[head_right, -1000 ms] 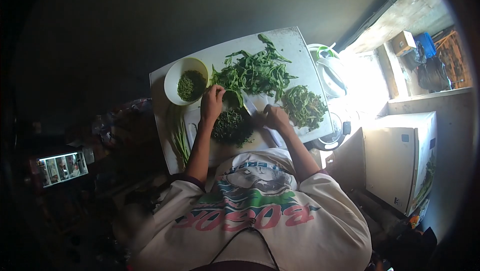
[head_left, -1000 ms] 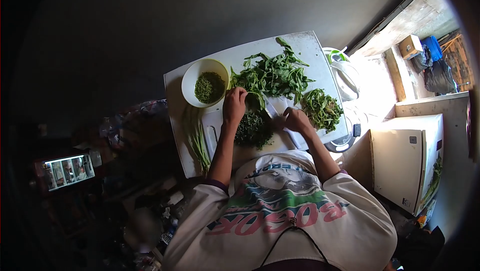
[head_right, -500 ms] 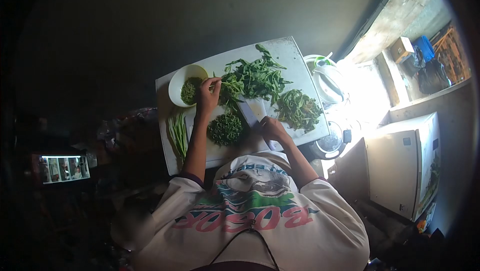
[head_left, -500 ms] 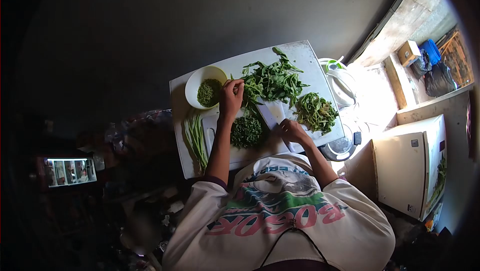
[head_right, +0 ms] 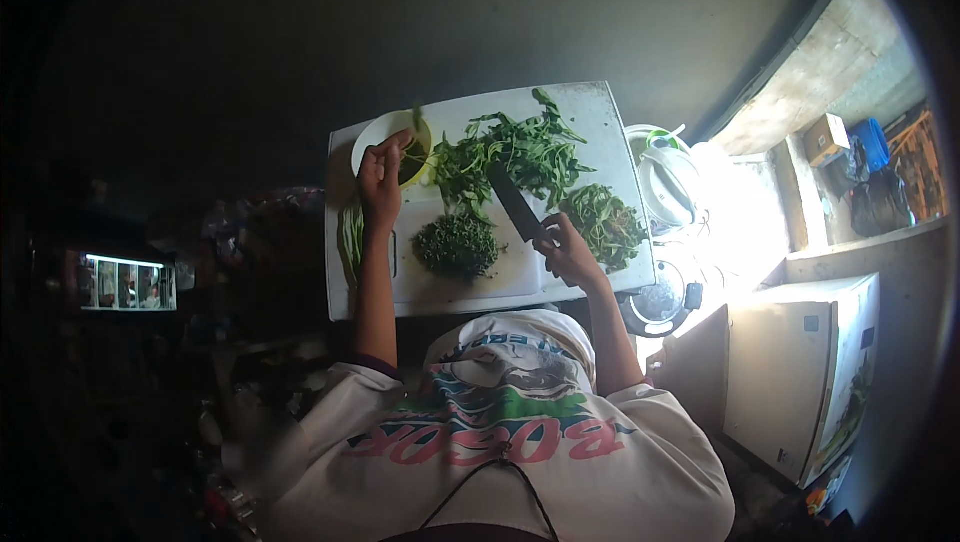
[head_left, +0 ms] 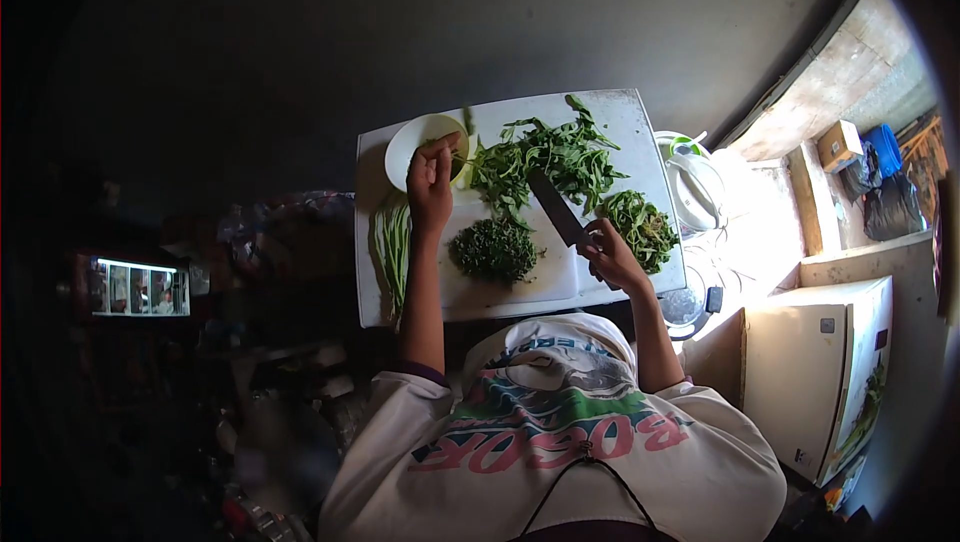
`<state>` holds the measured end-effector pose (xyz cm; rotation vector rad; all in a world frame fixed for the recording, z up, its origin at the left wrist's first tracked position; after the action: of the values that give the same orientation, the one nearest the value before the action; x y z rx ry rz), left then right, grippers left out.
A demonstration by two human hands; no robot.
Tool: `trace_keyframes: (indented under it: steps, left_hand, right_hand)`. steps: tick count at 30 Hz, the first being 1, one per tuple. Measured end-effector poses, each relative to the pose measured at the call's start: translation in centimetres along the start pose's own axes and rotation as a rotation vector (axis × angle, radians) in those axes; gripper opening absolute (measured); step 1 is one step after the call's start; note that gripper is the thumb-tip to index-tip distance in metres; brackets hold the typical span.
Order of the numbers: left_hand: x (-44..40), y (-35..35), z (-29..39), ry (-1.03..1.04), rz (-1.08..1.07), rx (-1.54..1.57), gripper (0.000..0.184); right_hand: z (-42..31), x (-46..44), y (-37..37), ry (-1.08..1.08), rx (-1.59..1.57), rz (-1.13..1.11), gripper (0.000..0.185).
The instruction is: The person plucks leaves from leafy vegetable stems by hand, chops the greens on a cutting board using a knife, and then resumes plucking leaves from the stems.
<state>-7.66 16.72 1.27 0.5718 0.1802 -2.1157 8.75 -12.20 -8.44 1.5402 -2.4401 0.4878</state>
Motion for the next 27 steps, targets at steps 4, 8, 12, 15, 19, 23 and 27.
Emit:
trace_keyframes:
  steps: [4, 8, 12, 15, 19, 23, 27]
  left_hand:
    - [2.6, -1.1, 2.7, -0.001, 0.111, -0.008, 0.016]
    - [5.7, -3.5, 2.8, -0.083, 0.253, -0.09, 0.017]
    - [9.7, -5.4, 0.9, -0.184, 0.393, 0.043, 0.021]
    - [13.2, -5.9, -0.1, -0.3, 0.482, 0.105, 0.025]
    - [17.1, -6.0, -1.8, -0.466, 0.537, 0.079, 0.032]
    - [20.4, -6.4, -4.1, -0.592, 0.547, 0.149, 0.034]
    - [22.0, -7.5, -5.3, -0.708, 0.523, 0.169, 0.033]
  right_hand:
    - [-2.4, 1.0, -0.1, -0.039, 0.17, -0.004, 0.029]
    - [-2.2, 1.2, 0.8, -0.157, 0.269, 0.001, 0.027]
    - [-0.8, 1.0, 2.9, -0.395, 0.355, 0.023, 0.025]
    - [-0.6, 1.6, 4.7, -0.386, 0.35, -0.049, 0.028]
    - [1.4, 1.2, 7.9, -0.514, 0.427, -0.177, 0.044]
    - [4.4, 0.5, 12.5, -0.77, 0.518, -0.214, 0.066]
    - [6.2, -0.5, 16.2, -0.777, 0.636, -0.22, 0.059]
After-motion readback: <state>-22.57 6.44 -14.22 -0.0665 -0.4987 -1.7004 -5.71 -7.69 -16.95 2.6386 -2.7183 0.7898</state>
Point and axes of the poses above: each hand's wrist, its own x-axis away from the middle knuckle, its own y-axis out of the palm, z = x × y, the point moved 4 cm from there along -x, towards the middle knuckle, and after that the axes turned 5 degrees about x, right-handed, at the moved point
